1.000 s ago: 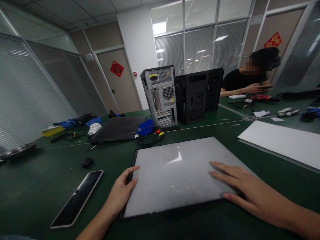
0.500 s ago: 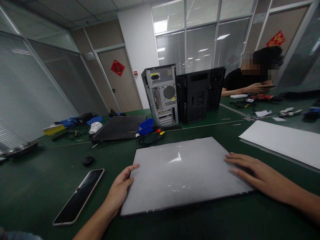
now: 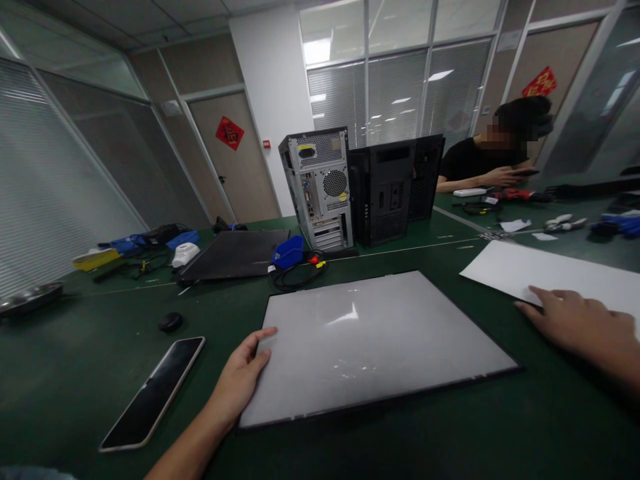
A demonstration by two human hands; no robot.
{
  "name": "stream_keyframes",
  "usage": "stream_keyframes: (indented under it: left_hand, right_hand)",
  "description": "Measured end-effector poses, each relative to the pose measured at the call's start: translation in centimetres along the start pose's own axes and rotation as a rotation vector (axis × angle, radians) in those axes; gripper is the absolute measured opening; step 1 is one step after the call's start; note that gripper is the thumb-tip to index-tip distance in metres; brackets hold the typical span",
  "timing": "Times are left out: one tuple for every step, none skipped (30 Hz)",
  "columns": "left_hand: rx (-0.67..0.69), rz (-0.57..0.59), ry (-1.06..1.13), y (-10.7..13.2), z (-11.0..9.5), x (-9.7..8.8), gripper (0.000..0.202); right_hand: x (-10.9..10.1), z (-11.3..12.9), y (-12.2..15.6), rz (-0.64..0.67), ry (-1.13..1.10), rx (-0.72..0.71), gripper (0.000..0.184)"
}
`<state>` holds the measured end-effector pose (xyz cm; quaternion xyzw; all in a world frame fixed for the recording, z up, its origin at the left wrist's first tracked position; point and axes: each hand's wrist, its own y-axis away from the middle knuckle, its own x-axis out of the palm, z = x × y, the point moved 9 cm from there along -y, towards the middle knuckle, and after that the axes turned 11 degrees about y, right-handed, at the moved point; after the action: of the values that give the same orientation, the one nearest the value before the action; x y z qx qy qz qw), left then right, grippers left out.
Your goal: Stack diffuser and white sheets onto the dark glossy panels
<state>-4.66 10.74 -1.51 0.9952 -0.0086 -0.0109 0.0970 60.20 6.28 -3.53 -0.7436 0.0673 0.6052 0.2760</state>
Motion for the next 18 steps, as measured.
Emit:
stream_keyframes:
  left_hand:
    - [0.006, -0.002, -0.003, 0.0, 0.0, 0.0, 0.053]
    - [0.014, 0.0, -0.001, 0.0, 0.0, -0.1, 0.052]
    - [0.02, 0.004, 0.002, -0.1, 0.0, -0.1, 0.052]
    - [0.025, 0.007, 0.006, -0.1, 0.0, -0.1, 0.051]
    - [0.027, 0.011, 0.007, -0.1, 0.0, -0.1, 0.051]
    - [0.026, 0.012, 0.005, -0.1, 0.0, -0.1, 0.05]
    - [0.026, 0.012, -0.001, -0.1, 0.1, -0.1, 0.05]
    - [0.028, 0.011, -0.012, -0.1, 0.0, -0.1, 0.049]
    - [0.031, 0.008, -0.023, -0.1, -0.1, -0.2, 0.049]
    - [0.031, 0.004, -0.03, -0.1, -0.1, -0.2, 0.049]
    - [0.025, 0.0, -0.032, 0.0, -0.1, -0.2, 0.05]
    - [0.015, -0.002, -0.028, 0.0, -0.1, -0.1, 0.051]
    - [0.003, -0.004, -0.02, 0.0, 0.0, -0.1, 0.052]
    - [-0.008, -0.002, -0.01, 0.1, 0.0, 0.0, 0.052]
    - [-0.015, 0.002, 0.0, 0.1, 0.0, 0.0, 0.053]
    - [-0.017, 0.007, 0.007, 0.1, 0.1, 0.1, 0.053]
    - [-0.018, 0.011, 0.009, 0.1, 0.1, 0.1, 0.053]
    - [-0.016, 0.014, 0.01, 0.1, 0.1, 0.1, 0.053]
  right_hand:
    - [-0.4, 0.6, 0.2, 0.018, 0.008, -0.012, 0.078]
    - [-0.8, 1.2, 0.4, 0.035, 0.017, -0.03, 0.075]
    - [-1.3, 1.8, 0.5, 0.051, 0.022, -0.053, 0.07]
    - [-1.8, 2.4, 0.7, 0.062, 0.02, -0.081, 0.063]
    - [-2.3, 2.8, 0.8, 0.071, 0.015, -0.102, 0.057]
    - [-2.9, 3.1, 0.9, 0.074, 0.009, -0.112, 0.052]
    - [-3.5, 3.3, 1.0, 0.073, 0.002, -0.113, 0.049]
    - [-4.2, 3.5, 1.1, 0.067, -0.003, -0.105, 0.048]
    - [-4.9, 3.7, 1.2, 0.055, -0.005, -0.09, 0.048]
    - [-5.9, 4.0, 1.4, 0.034, -0.005, -0.077, 0.049]
    - [-6.9, 4.6, 1.8, 0.003, -0.006, -0.075, 0.05]
    - [-8.0, 5.5, 2.3, -0.034, -0.012, -0.089, 0.05]
    - [-9.2, 6.6, 2.9, -0.079, -0.026, -0.115, 0.049]
    - [-10.4, 8.0, 3.7, -0.125, -0.052, -0.16, 0.048]
    - [-11.4, 9.7, 4.7, -0.161, -0.09, -0.231, 0.046]
    - [-12.2, 11.6, 5.9, -0.176, -0.138, -0.334, 0.044]
    - [-12.7, 13.5, 7.3, -0.174, -0.189, -0.45, 0.041]
    - [-13.0, 15.2, 8.6, -0.162, -0.236, -0.567, 0.038]
